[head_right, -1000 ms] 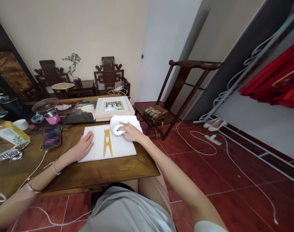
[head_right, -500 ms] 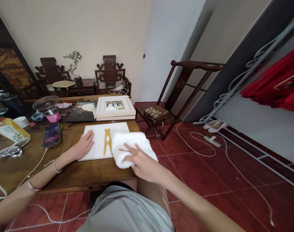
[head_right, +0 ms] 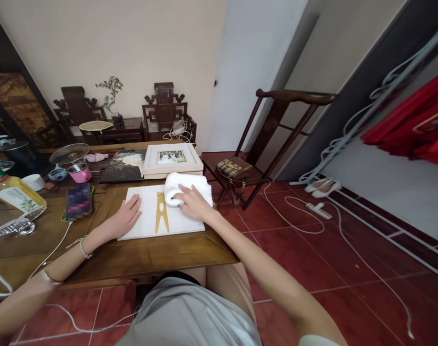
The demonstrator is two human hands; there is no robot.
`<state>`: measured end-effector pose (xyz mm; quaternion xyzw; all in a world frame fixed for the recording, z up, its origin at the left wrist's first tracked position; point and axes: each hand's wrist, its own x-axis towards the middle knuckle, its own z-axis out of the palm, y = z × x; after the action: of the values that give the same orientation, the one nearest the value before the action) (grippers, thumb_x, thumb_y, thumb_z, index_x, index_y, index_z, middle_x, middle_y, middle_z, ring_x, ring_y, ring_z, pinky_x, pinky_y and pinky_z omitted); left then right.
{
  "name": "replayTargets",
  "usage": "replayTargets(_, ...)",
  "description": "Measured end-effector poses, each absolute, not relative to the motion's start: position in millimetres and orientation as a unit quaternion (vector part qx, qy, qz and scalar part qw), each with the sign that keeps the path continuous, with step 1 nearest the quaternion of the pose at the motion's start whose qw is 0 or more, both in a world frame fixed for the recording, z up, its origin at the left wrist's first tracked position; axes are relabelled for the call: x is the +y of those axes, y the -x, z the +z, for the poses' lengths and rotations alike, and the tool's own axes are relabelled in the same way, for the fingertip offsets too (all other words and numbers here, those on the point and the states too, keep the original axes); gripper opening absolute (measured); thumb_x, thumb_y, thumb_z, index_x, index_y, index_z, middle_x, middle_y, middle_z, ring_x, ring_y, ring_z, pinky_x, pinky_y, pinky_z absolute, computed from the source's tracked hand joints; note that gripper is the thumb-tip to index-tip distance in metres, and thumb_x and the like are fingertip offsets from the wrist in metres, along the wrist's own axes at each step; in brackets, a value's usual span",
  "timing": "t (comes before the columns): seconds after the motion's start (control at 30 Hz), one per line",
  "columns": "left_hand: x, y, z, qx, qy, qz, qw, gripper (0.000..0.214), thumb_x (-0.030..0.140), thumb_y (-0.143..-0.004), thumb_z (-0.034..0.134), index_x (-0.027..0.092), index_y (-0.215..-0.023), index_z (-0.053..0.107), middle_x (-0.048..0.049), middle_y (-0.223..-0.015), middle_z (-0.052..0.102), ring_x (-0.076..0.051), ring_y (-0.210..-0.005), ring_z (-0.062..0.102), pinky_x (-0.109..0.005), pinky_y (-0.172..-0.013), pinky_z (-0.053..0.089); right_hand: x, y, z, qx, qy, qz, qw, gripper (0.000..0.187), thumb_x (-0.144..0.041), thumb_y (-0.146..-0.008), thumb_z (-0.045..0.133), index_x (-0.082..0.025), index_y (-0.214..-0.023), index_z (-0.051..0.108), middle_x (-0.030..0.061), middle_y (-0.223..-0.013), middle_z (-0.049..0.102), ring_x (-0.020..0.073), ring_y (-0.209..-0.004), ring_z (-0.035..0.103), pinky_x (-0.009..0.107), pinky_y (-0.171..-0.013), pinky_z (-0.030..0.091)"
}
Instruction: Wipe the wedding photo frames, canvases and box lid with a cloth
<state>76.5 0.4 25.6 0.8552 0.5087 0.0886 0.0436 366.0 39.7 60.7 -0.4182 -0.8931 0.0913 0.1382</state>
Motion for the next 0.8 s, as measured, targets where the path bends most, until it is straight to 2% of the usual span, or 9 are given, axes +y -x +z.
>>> replayTargets(0.13,-0.7,-78.3,28.2,0.516,-0.852,0.079,0.046,0.054,0.034,-0.1,0.021,0.005,-0.145,0.03,-0.0236,-0.155,0.026,-0.031,-0.147,0.016,-0.055,-0.116,0.022,54.9,-358.2,62.6,-0.893,0.419,0.088,0.138,0.054,-0.002,-0.073,0.042,-0.011,-0.122,0.063,0.0209,-0.143,0.048,0.0297,-0.141,0.031,0.059,-0.113,0.019)
replayTargets(0.27,-2.5,-80.4,30.4,0.521,-0.848,0.086,0.049,0.053,0.033,-0.099,0.023,0.005,-0.144,0.031,-0.0239,-0.155,0.028,-0.031,-0.147,0.018,-0.056,-0.115,0.023,27.0,-364.4,63.2,-0.903,0.398,0.096,0.129,0.054,0.0,-0.069,0.043,-0.01,-0.117,0.065,0.0217,-0.141,0.049,0.0304,-0.142,0.028,0.059,-0.113,0.019)
replayTargets(0.53,-2.2,-81.1,28.4,0.52,-0.848,0.093,0.043,0.055,0.033,-0.099,0.021,0.004,-0.144,0.031,-0.0254,-0.154,0.027,-0.032,-0.146,0.019,-0.057,-0.114,0.024,-69.4,-379.4,70.4,-0.913,0.366,0.141,0.107,0.059,0.001,-0.061,0.043,-0.021,-0.11,0.068,0.0081,-0.15,0.041,0.032,-0.145,0.018,0.066,-0.113,0.013)
replayTargets(0.67,-2.2,-81.2,29.0,0.521,-0.848,0.089,0.045,0.054,0.033,-0.099,0.021,0.005,-0.144,0.031,-0.024,-0.154,0.028,-0.031,-0.147,0.018,-0.056,-0.115,0.023,-81.3,-378.8,72.3,-0.912,0.37,0.145,0.096,0.059,0.001,-0.059,0.043,-0.02,-0.108,0.067,0.0077,-0.152,0.038,0.0319,-0.146,0.015,0.066,-0.113,0.011)
replayTargets(0.8,-2.3,-80.3,29.0,0.516,-0.851,0.082,0.047,0.055,0.033,-0.099,0.021,0.004,-0.145,0.03,-0.025,-0.155,0.026,-0.031,-0.147,0.016,-0.056,-0.115,0.022,-62.7,-372.3,68.6,-0.91,0.377,0.13,0.116,0.061,0.001,-0.06,0.043,-0.019,-0.114,0.065,0.0106,-0.15,0.041,0.0305,-0.145,0.019,0.065,-0.114,0.013)
